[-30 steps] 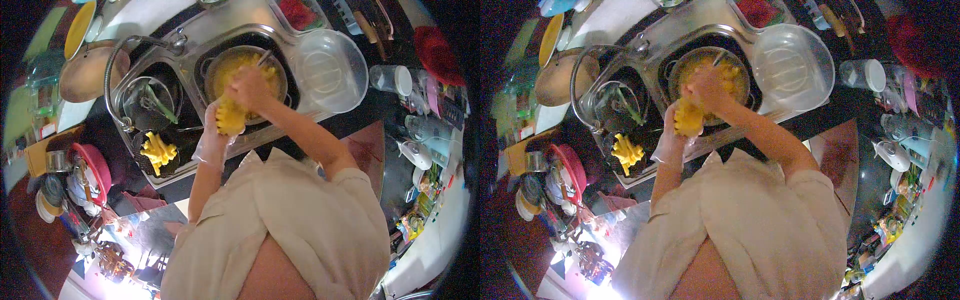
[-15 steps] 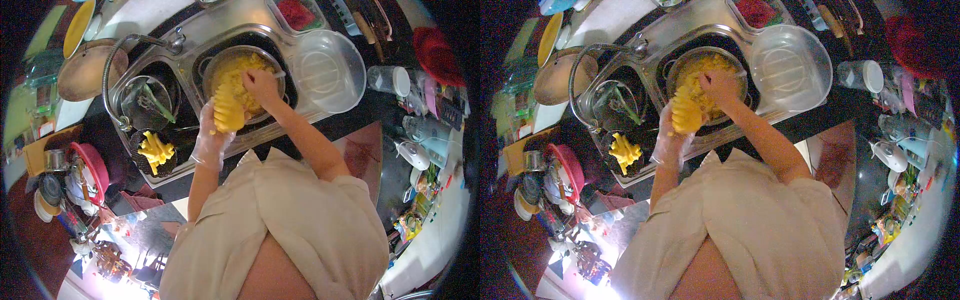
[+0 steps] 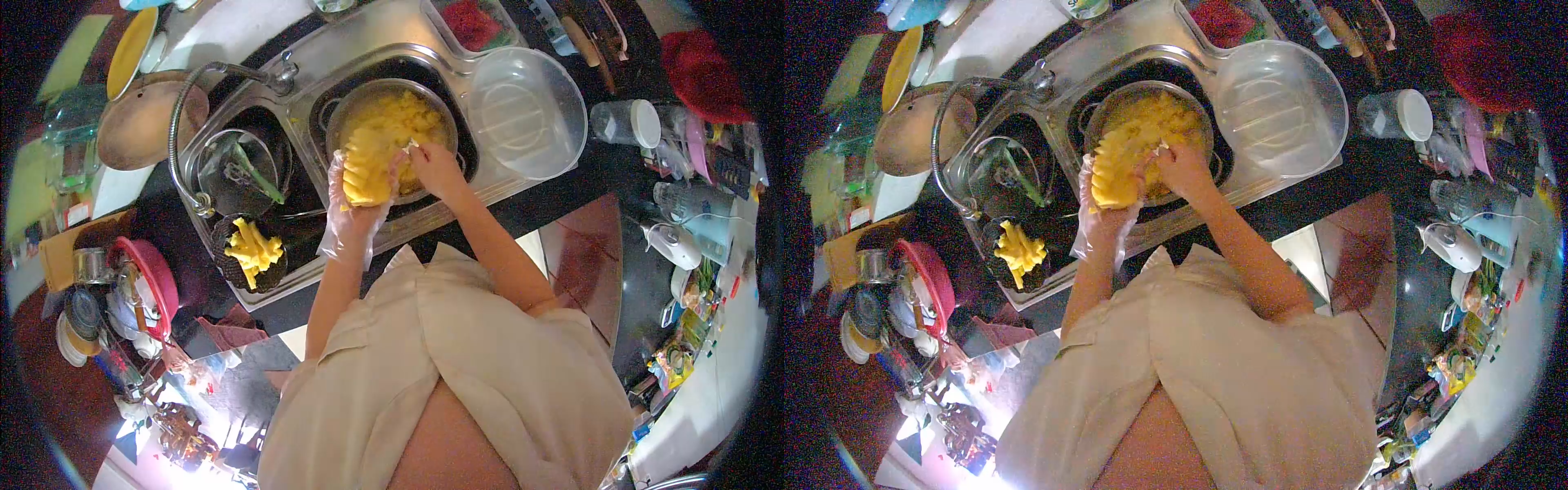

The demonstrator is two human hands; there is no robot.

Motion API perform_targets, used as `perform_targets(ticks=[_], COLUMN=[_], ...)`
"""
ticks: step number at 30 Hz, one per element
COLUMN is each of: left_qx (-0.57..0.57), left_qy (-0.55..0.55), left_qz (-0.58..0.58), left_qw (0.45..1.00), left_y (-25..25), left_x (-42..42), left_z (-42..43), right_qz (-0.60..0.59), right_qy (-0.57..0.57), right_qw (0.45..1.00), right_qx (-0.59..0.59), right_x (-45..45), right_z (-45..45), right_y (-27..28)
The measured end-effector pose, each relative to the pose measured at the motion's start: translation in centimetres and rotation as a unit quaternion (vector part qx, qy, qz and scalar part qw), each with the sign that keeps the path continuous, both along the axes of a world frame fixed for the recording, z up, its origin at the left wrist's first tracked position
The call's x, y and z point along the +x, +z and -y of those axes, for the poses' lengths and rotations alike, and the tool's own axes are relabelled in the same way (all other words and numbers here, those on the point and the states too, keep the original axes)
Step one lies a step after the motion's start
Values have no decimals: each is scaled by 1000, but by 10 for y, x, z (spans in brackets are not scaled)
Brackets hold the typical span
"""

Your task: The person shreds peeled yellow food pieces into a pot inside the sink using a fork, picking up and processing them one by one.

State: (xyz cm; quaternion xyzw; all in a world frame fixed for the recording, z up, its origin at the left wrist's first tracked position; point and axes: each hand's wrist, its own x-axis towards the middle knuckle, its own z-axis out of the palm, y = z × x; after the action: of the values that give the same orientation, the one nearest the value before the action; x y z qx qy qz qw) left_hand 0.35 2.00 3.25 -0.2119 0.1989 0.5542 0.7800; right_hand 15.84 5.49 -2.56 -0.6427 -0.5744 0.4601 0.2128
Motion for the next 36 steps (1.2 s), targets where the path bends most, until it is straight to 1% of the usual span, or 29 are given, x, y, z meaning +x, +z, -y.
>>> perform_targets(ticks=[1,2,4,6,8,10,11,12,13,14,16,17,19,20,21,22,23,24,25,26,27,28,29,30,31,32,33,35,36], left_qx=[-3,-7,-9,-12,-28,-29,-32,-30,-48,-68,-46,-24,-22,-19,-21,-44,-67,-69,-28,13,11,-22,-55,-57,-96,-135,-136,-92,-94], left_qy=[2,3,-2,-8,8,6,6,7,3,-2,-22,-41,-38,-36,-35,-15,6,8,-10,-29,-26,-3,20,22,31,40,40,7,6], left_qz=[-3,-5,-12,-19,-67,-66,-65,-64,-106,-148,-141,-134,-139,-143,-143,-152,-161,-162,-142,-122,-123,-135,-147,-148,-143,-137,-138,-157,-157], left_qw=[1000,1000,1000,1000,997,997,997,997,993,987,989,990,989,989,989,987,985,984,989,992,992,991,987,987,985,980,980,983,983], left_y=[-3,-6,-14,-11,0,0,0,0,0,0,-6,-9,-11,-11,-8,-3,0,-6,-13,-21,-19,-14,-8,-2,6,9,5,-9,-3], left_x=[2,2,3,4,5,0,-1,-1,-2,-2,-5,-6,-5,-4,-3,-2,-2,-6,-12,-17,-17,-15,-13,-10,-8,-7,-9,-13,-10], left_z=[-1,-1,-2,-2,-4,-10,-12,-14,-15,-15,-15,-13,-8,-5,-3,-2,-1,3,7,11,12,13,14,14,14,15,17,22,21], right_qz=[-37,-38,-105,-108,-111,-127,-125,-78,-31,-32,-123,-123,-281,-281,-301,-321,-321,-279,-230,-231,-143,-52,-54,29,111,109,92,74,50], right_qy=[-22,-22,-5,6,18,32,32,41,50,50,-8,-8,-32,-32,3,39,41,65,87,89,124,158,159,147,132,132,155,177,166], right_qw=[999,999,988,989,990,988,988,993,994,994,984,983,952,952,944,934,934,958,954,953,969,975,975,964,940,941,929,917,897], right_qx=[-8,-6,-110,-100,-90,-83,-82,-84,-87,-87,-132,-133,-116,-118,-135,-151,-153,10,174,174,160,144,143,220,294,293,322,351,406], right_x=[1,3,7,10,14,19,24,29,33,38,43,45,42,40,37,32,24,14,6,4,4,2,-2,-6,-10,-13,-17,-26,-32], right_z=[1,1,2,5,9,14,16,17,17,16,9,9,4,1,-2,-3,-3,-2,-3,-7,-15,-20,-22,-26,-29,-30,-31,-32,-33], right_y=[-2,-5,-6,-9,-12,-6,-5,-5,-6,-10,-16,-18,0,11,28,36,33,29,31,35,53,64,63,62,60,57,54,51,52])
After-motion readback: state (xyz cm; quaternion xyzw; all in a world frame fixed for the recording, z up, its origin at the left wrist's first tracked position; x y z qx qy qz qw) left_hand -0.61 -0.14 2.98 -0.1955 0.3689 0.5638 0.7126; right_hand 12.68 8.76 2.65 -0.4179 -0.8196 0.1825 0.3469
